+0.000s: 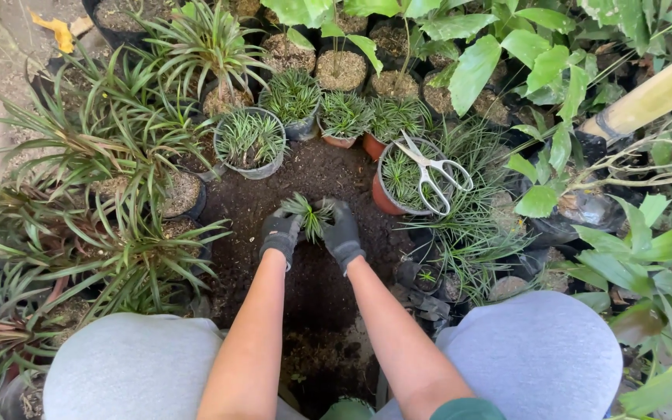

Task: Planting a small seedling into a patch of soil among other potted plants in a nursery.

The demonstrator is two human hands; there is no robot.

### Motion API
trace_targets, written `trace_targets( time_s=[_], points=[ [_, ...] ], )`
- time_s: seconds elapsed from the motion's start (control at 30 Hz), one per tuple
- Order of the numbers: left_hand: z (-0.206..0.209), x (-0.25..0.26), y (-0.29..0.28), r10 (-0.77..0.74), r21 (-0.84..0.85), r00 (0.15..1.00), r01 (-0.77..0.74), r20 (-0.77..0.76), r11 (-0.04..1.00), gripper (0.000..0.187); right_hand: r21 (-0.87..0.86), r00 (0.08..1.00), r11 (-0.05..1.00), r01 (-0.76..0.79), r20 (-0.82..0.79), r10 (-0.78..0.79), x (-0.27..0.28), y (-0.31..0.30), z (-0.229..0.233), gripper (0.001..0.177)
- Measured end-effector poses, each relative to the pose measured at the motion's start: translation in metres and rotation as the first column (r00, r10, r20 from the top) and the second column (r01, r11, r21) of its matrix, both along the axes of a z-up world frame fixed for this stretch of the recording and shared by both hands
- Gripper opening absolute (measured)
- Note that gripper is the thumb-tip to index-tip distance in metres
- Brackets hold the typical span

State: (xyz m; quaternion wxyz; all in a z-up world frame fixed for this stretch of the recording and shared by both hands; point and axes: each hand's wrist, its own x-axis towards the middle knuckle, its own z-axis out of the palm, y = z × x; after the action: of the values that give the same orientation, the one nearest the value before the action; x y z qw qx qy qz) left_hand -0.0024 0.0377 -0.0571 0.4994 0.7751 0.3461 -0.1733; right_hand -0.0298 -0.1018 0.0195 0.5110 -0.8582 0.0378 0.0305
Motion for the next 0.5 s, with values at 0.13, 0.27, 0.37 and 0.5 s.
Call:
trace_targets(
  time_s=[0.13,0.27,0.37,0.5],
  points=[
    [0.005,-0.005,-0.007,-0.054,0.085,0.999,0.054,0.004,0.995,0.05,0.046,0.968,0.979,0.2,-0.165,-0.191,-0.005,-0.005,-0.023,0.048],
    [-0.023,-0.003,-0.01,-0.009,0.104,1.0,0.011,-0.023,0.995,0.039,0.062,0.922,0.952,0.299,-0.274,-0.272,0.0,0.0,-0.035,0.039],
    [0.022,-0.013,-0.014,0.006,0.088,0.999,-0.003,-0.033,0.996,0.034,-0.043,0.92,0.962,0.271,-0.281,-0.272,0.008,-0.006,-0.04,0.031],
    [0.064,-0.018,-0.013,-0.018,0.123,0.999,0.024,-0.05,0.992,0.032,-0.206,0.933,0.958,0.198,-0.26,-0.249,0.014,-0.005,-0.055,0.024]
  ],
)
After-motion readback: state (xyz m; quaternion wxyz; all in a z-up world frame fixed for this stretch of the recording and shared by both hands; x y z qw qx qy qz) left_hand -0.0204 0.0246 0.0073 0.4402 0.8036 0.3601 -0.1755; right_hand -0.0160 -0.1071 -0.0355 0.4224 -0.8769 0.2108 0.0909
